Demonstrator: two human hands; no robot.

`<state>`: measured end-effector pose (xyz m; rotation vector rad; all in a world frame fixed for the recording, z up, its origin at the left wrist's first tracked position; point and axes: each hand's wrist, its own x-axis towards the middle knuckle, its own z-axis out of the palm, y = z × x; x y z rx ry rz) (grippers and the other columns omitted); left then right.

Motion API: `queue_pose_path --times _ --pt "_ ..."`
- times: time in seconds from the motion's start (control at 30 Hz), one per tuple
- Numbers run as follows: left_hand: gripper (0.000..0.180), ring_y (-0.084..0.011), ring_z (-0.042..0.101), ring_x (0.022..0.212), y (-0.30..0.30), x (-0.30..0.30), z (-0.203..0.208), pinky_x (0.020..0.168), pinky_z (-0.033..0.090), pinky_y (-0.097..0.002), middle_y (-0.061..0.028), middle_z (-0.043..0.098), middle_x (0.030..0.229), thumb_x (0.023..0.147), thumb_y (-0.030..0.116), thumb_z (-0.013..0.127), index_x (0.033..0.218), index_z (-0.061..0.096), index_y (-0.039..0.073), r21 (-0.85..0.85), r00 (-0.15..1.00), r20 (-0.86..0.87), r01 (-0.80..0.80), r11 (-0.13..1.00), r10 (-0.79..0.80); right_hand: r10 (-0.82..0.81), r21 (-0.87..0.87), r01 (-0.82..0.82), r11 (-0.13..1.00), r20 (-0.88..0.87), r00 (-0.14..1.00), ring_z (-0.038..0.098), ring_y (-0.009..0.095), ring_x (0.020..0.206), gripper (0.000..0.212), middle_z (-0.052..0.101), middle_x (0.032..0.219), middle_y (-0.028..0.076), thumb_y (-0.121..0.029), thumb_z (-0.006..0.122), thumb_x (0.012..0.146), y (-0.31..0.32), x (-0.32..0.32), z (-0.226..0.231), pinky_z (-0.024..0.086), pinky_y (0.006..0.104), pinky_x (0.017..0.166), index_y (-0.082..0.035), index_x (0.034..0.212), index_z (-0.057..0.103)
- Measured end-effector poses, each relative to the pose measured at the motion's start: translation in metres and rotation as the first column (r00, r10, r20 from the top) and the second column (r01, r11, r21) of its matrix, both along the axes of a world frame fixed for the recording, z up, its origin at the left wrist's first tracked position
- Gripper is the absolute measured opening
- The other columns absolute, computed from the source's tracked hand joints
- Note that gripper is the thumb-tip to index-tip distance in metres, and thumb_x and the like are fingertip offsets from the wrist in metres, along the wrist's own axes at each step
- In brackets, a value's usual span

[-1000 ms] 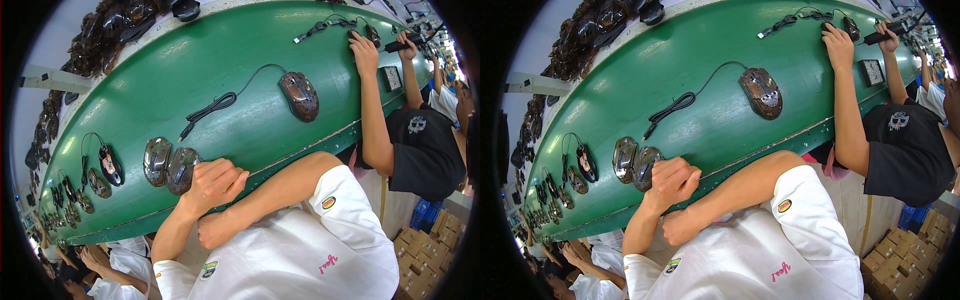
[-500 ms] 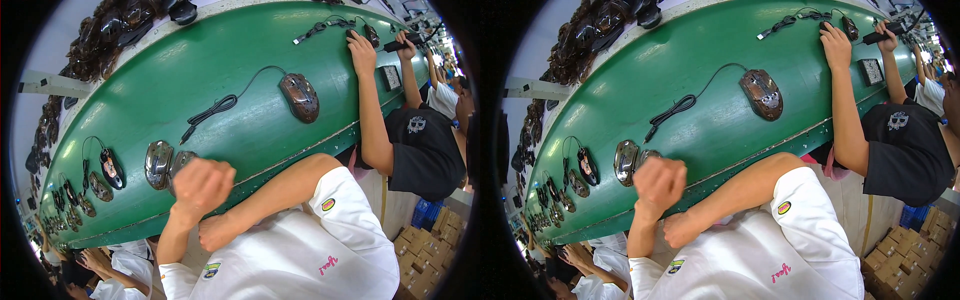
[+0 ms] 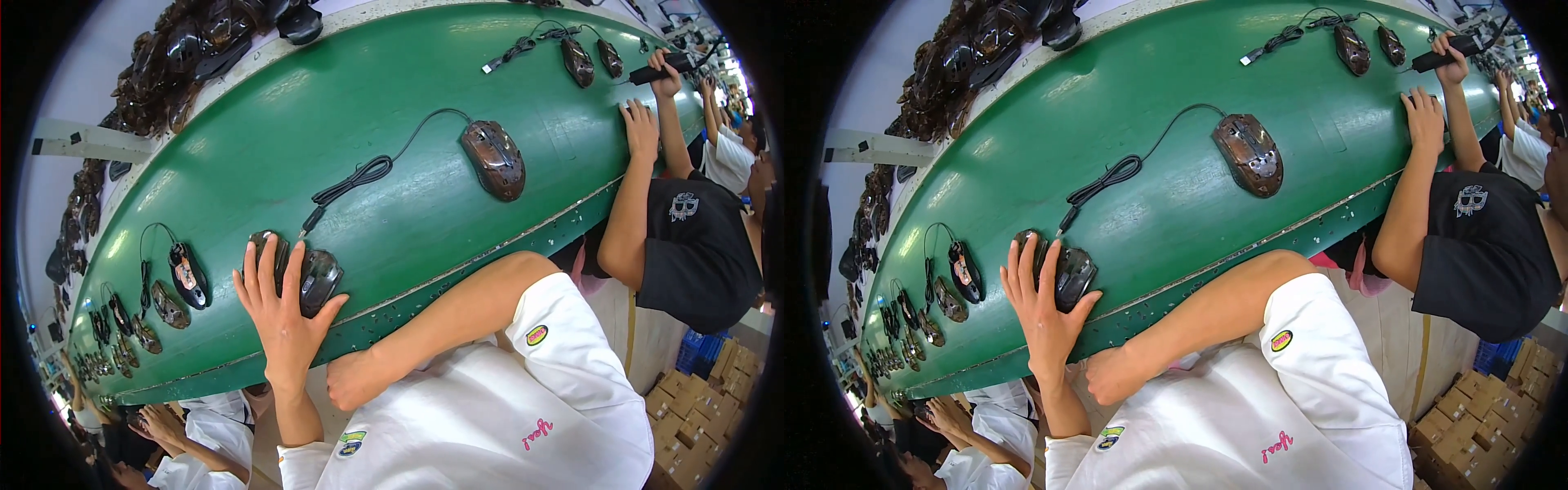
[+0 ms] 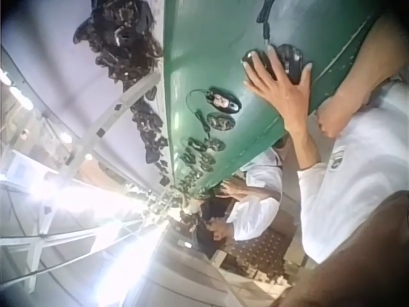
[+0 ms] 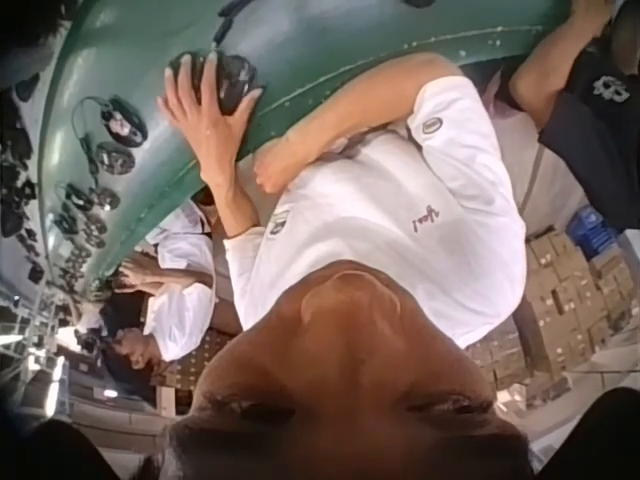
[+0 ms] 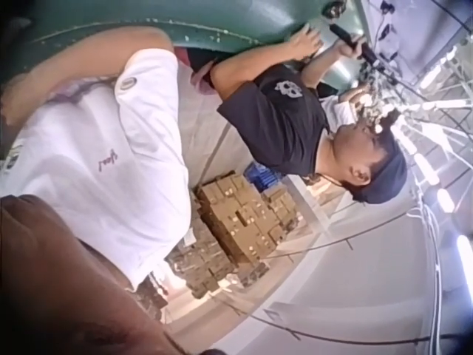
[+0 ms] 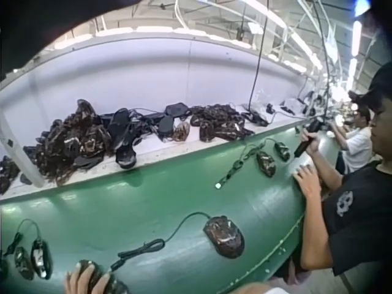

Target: The person assembles computer mice along a conveyor belt by picking up mouse casings and bases, fitting and pressing the components together by hand, and placing the assembled mice back onto the belt.

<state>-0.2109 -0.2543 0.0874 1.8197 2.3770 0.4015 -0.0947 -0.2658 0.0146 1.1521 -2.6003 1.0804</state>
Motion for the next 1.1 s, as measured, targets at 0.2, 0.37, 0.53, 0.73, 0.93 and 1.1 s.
queue_pose_path --times 0.2,0.37,0.53,0.73,0.93,1.1 --pt "0.082 -0.0394 0.037 0.151 -0.021 0.007 -0.024 0.125 0.019 -0.0642 -0.0118 0.046 0.161 0.073 0.033 0.090 0.147 0.061 0.013 0.103 0.999 -0.015 -0.029 0.994 0.031 -0.013 0.019 0.014 1.000 -0.039 0.999 0.071 0.033 0.068 0.010 0.076 0.077 0.010 -0.010 0.068 0.085 -0.005 0.007 -0.014 0.057 0.0445 0.063 -0.005 0.082 0.076" --pt "0.083 -0.0391 0.037 0.152 -0.027 0.012 -0.026 0.125 0.020 -0.0637 -0.0110 0.047 0.161 0.072 0.032 0.091 0.147 0.061 0.013 0.126 0.998 -0.010 -0.056 0.990 0.058 -0.009 0.047 0.011 0.999 -0.029 1.000 0.071 0.033 0.069 0.009 0.076 0.077 0.010 -0.010 0.069 0.084 -0.005 0.011 -0.019 0.058 0.0452 0.064 -0.005 0.082 0.076" --pt "0.081 -0.0396 0.037 0.152 -0.031 0.017 -0.019 0.126 0.021 -0.0629 -0.0107 0.047 0.161 0.072 0.029 0.091 0.146 0.061 0.012 0.101 0.996 -0.015 -0.084 0.991 0.086 0.012 0.049 -0.011 0.999 -0.019 1.000 0.071 0.034 0.070 0.009 0.076 0.077 0.010 -0.009 0.069 0.084 -0.005 0.011 -0.019 0.058 0.0457 0.065 -0.004 0.084 0.076" --pt "0.085 -0.0441 0.034 0.152 -0.037 0.017 -0.018 0.125 0.024 -0.0634 -0.0160 0.040 0.165 0.069 0.028 0.093 0.147 0.061 0.013 0.117 0.994 0.063 -0.101 0.988 0.094 0.025 0.063 -0.025 0.998 0.005 1.000 0.071 0.033 0.070 0.009 0.076 0.078 0.010 -0.009 0.069 0.084 -0.005 0.009 -0.016 0.058 0.0455 0.065 -0.004 0.085 0.076" --pt "0.086 -0.0484 0.033 0.152 -0.042 0.023 -0.023 0.123 0.030 -0.0609 -0.0207 0.033 0.168 0.069 0.024 0.093 0.147 0.061 0.014 0.201 0.979 0.070 -0.204 0.958 0.194 0.013 0.056 -0.012 0.998 -0.013 1.000 0.071 0.033 0.070 0.009 0.076 0.078 0.010 -0.009 0.068 0.085 -0.003 0.011 -0.015 0.058 0.0451 0.066 -0.004 0.085 0.075" --pt "0.082 -0.0480 0.035 0.150 -0.043 0.022 -0.026 0.122 0.033 -0.0581 -0.0213 0.034 0.167 0.068 0.020 0.093 0.144 0.063 0.015 0.225 0.967 0.115 -0.247 0.943 0.226 0.013 0.045 -0.013 0.999 -0.011 1.000 0.071 0.033 0.070 0.009 0.075 0.078 0.010 -0.009 0.068 0.086 -0.005 0.012 -0.016 0.057 0.0450 0.065 -0.004 0.086 0.075"
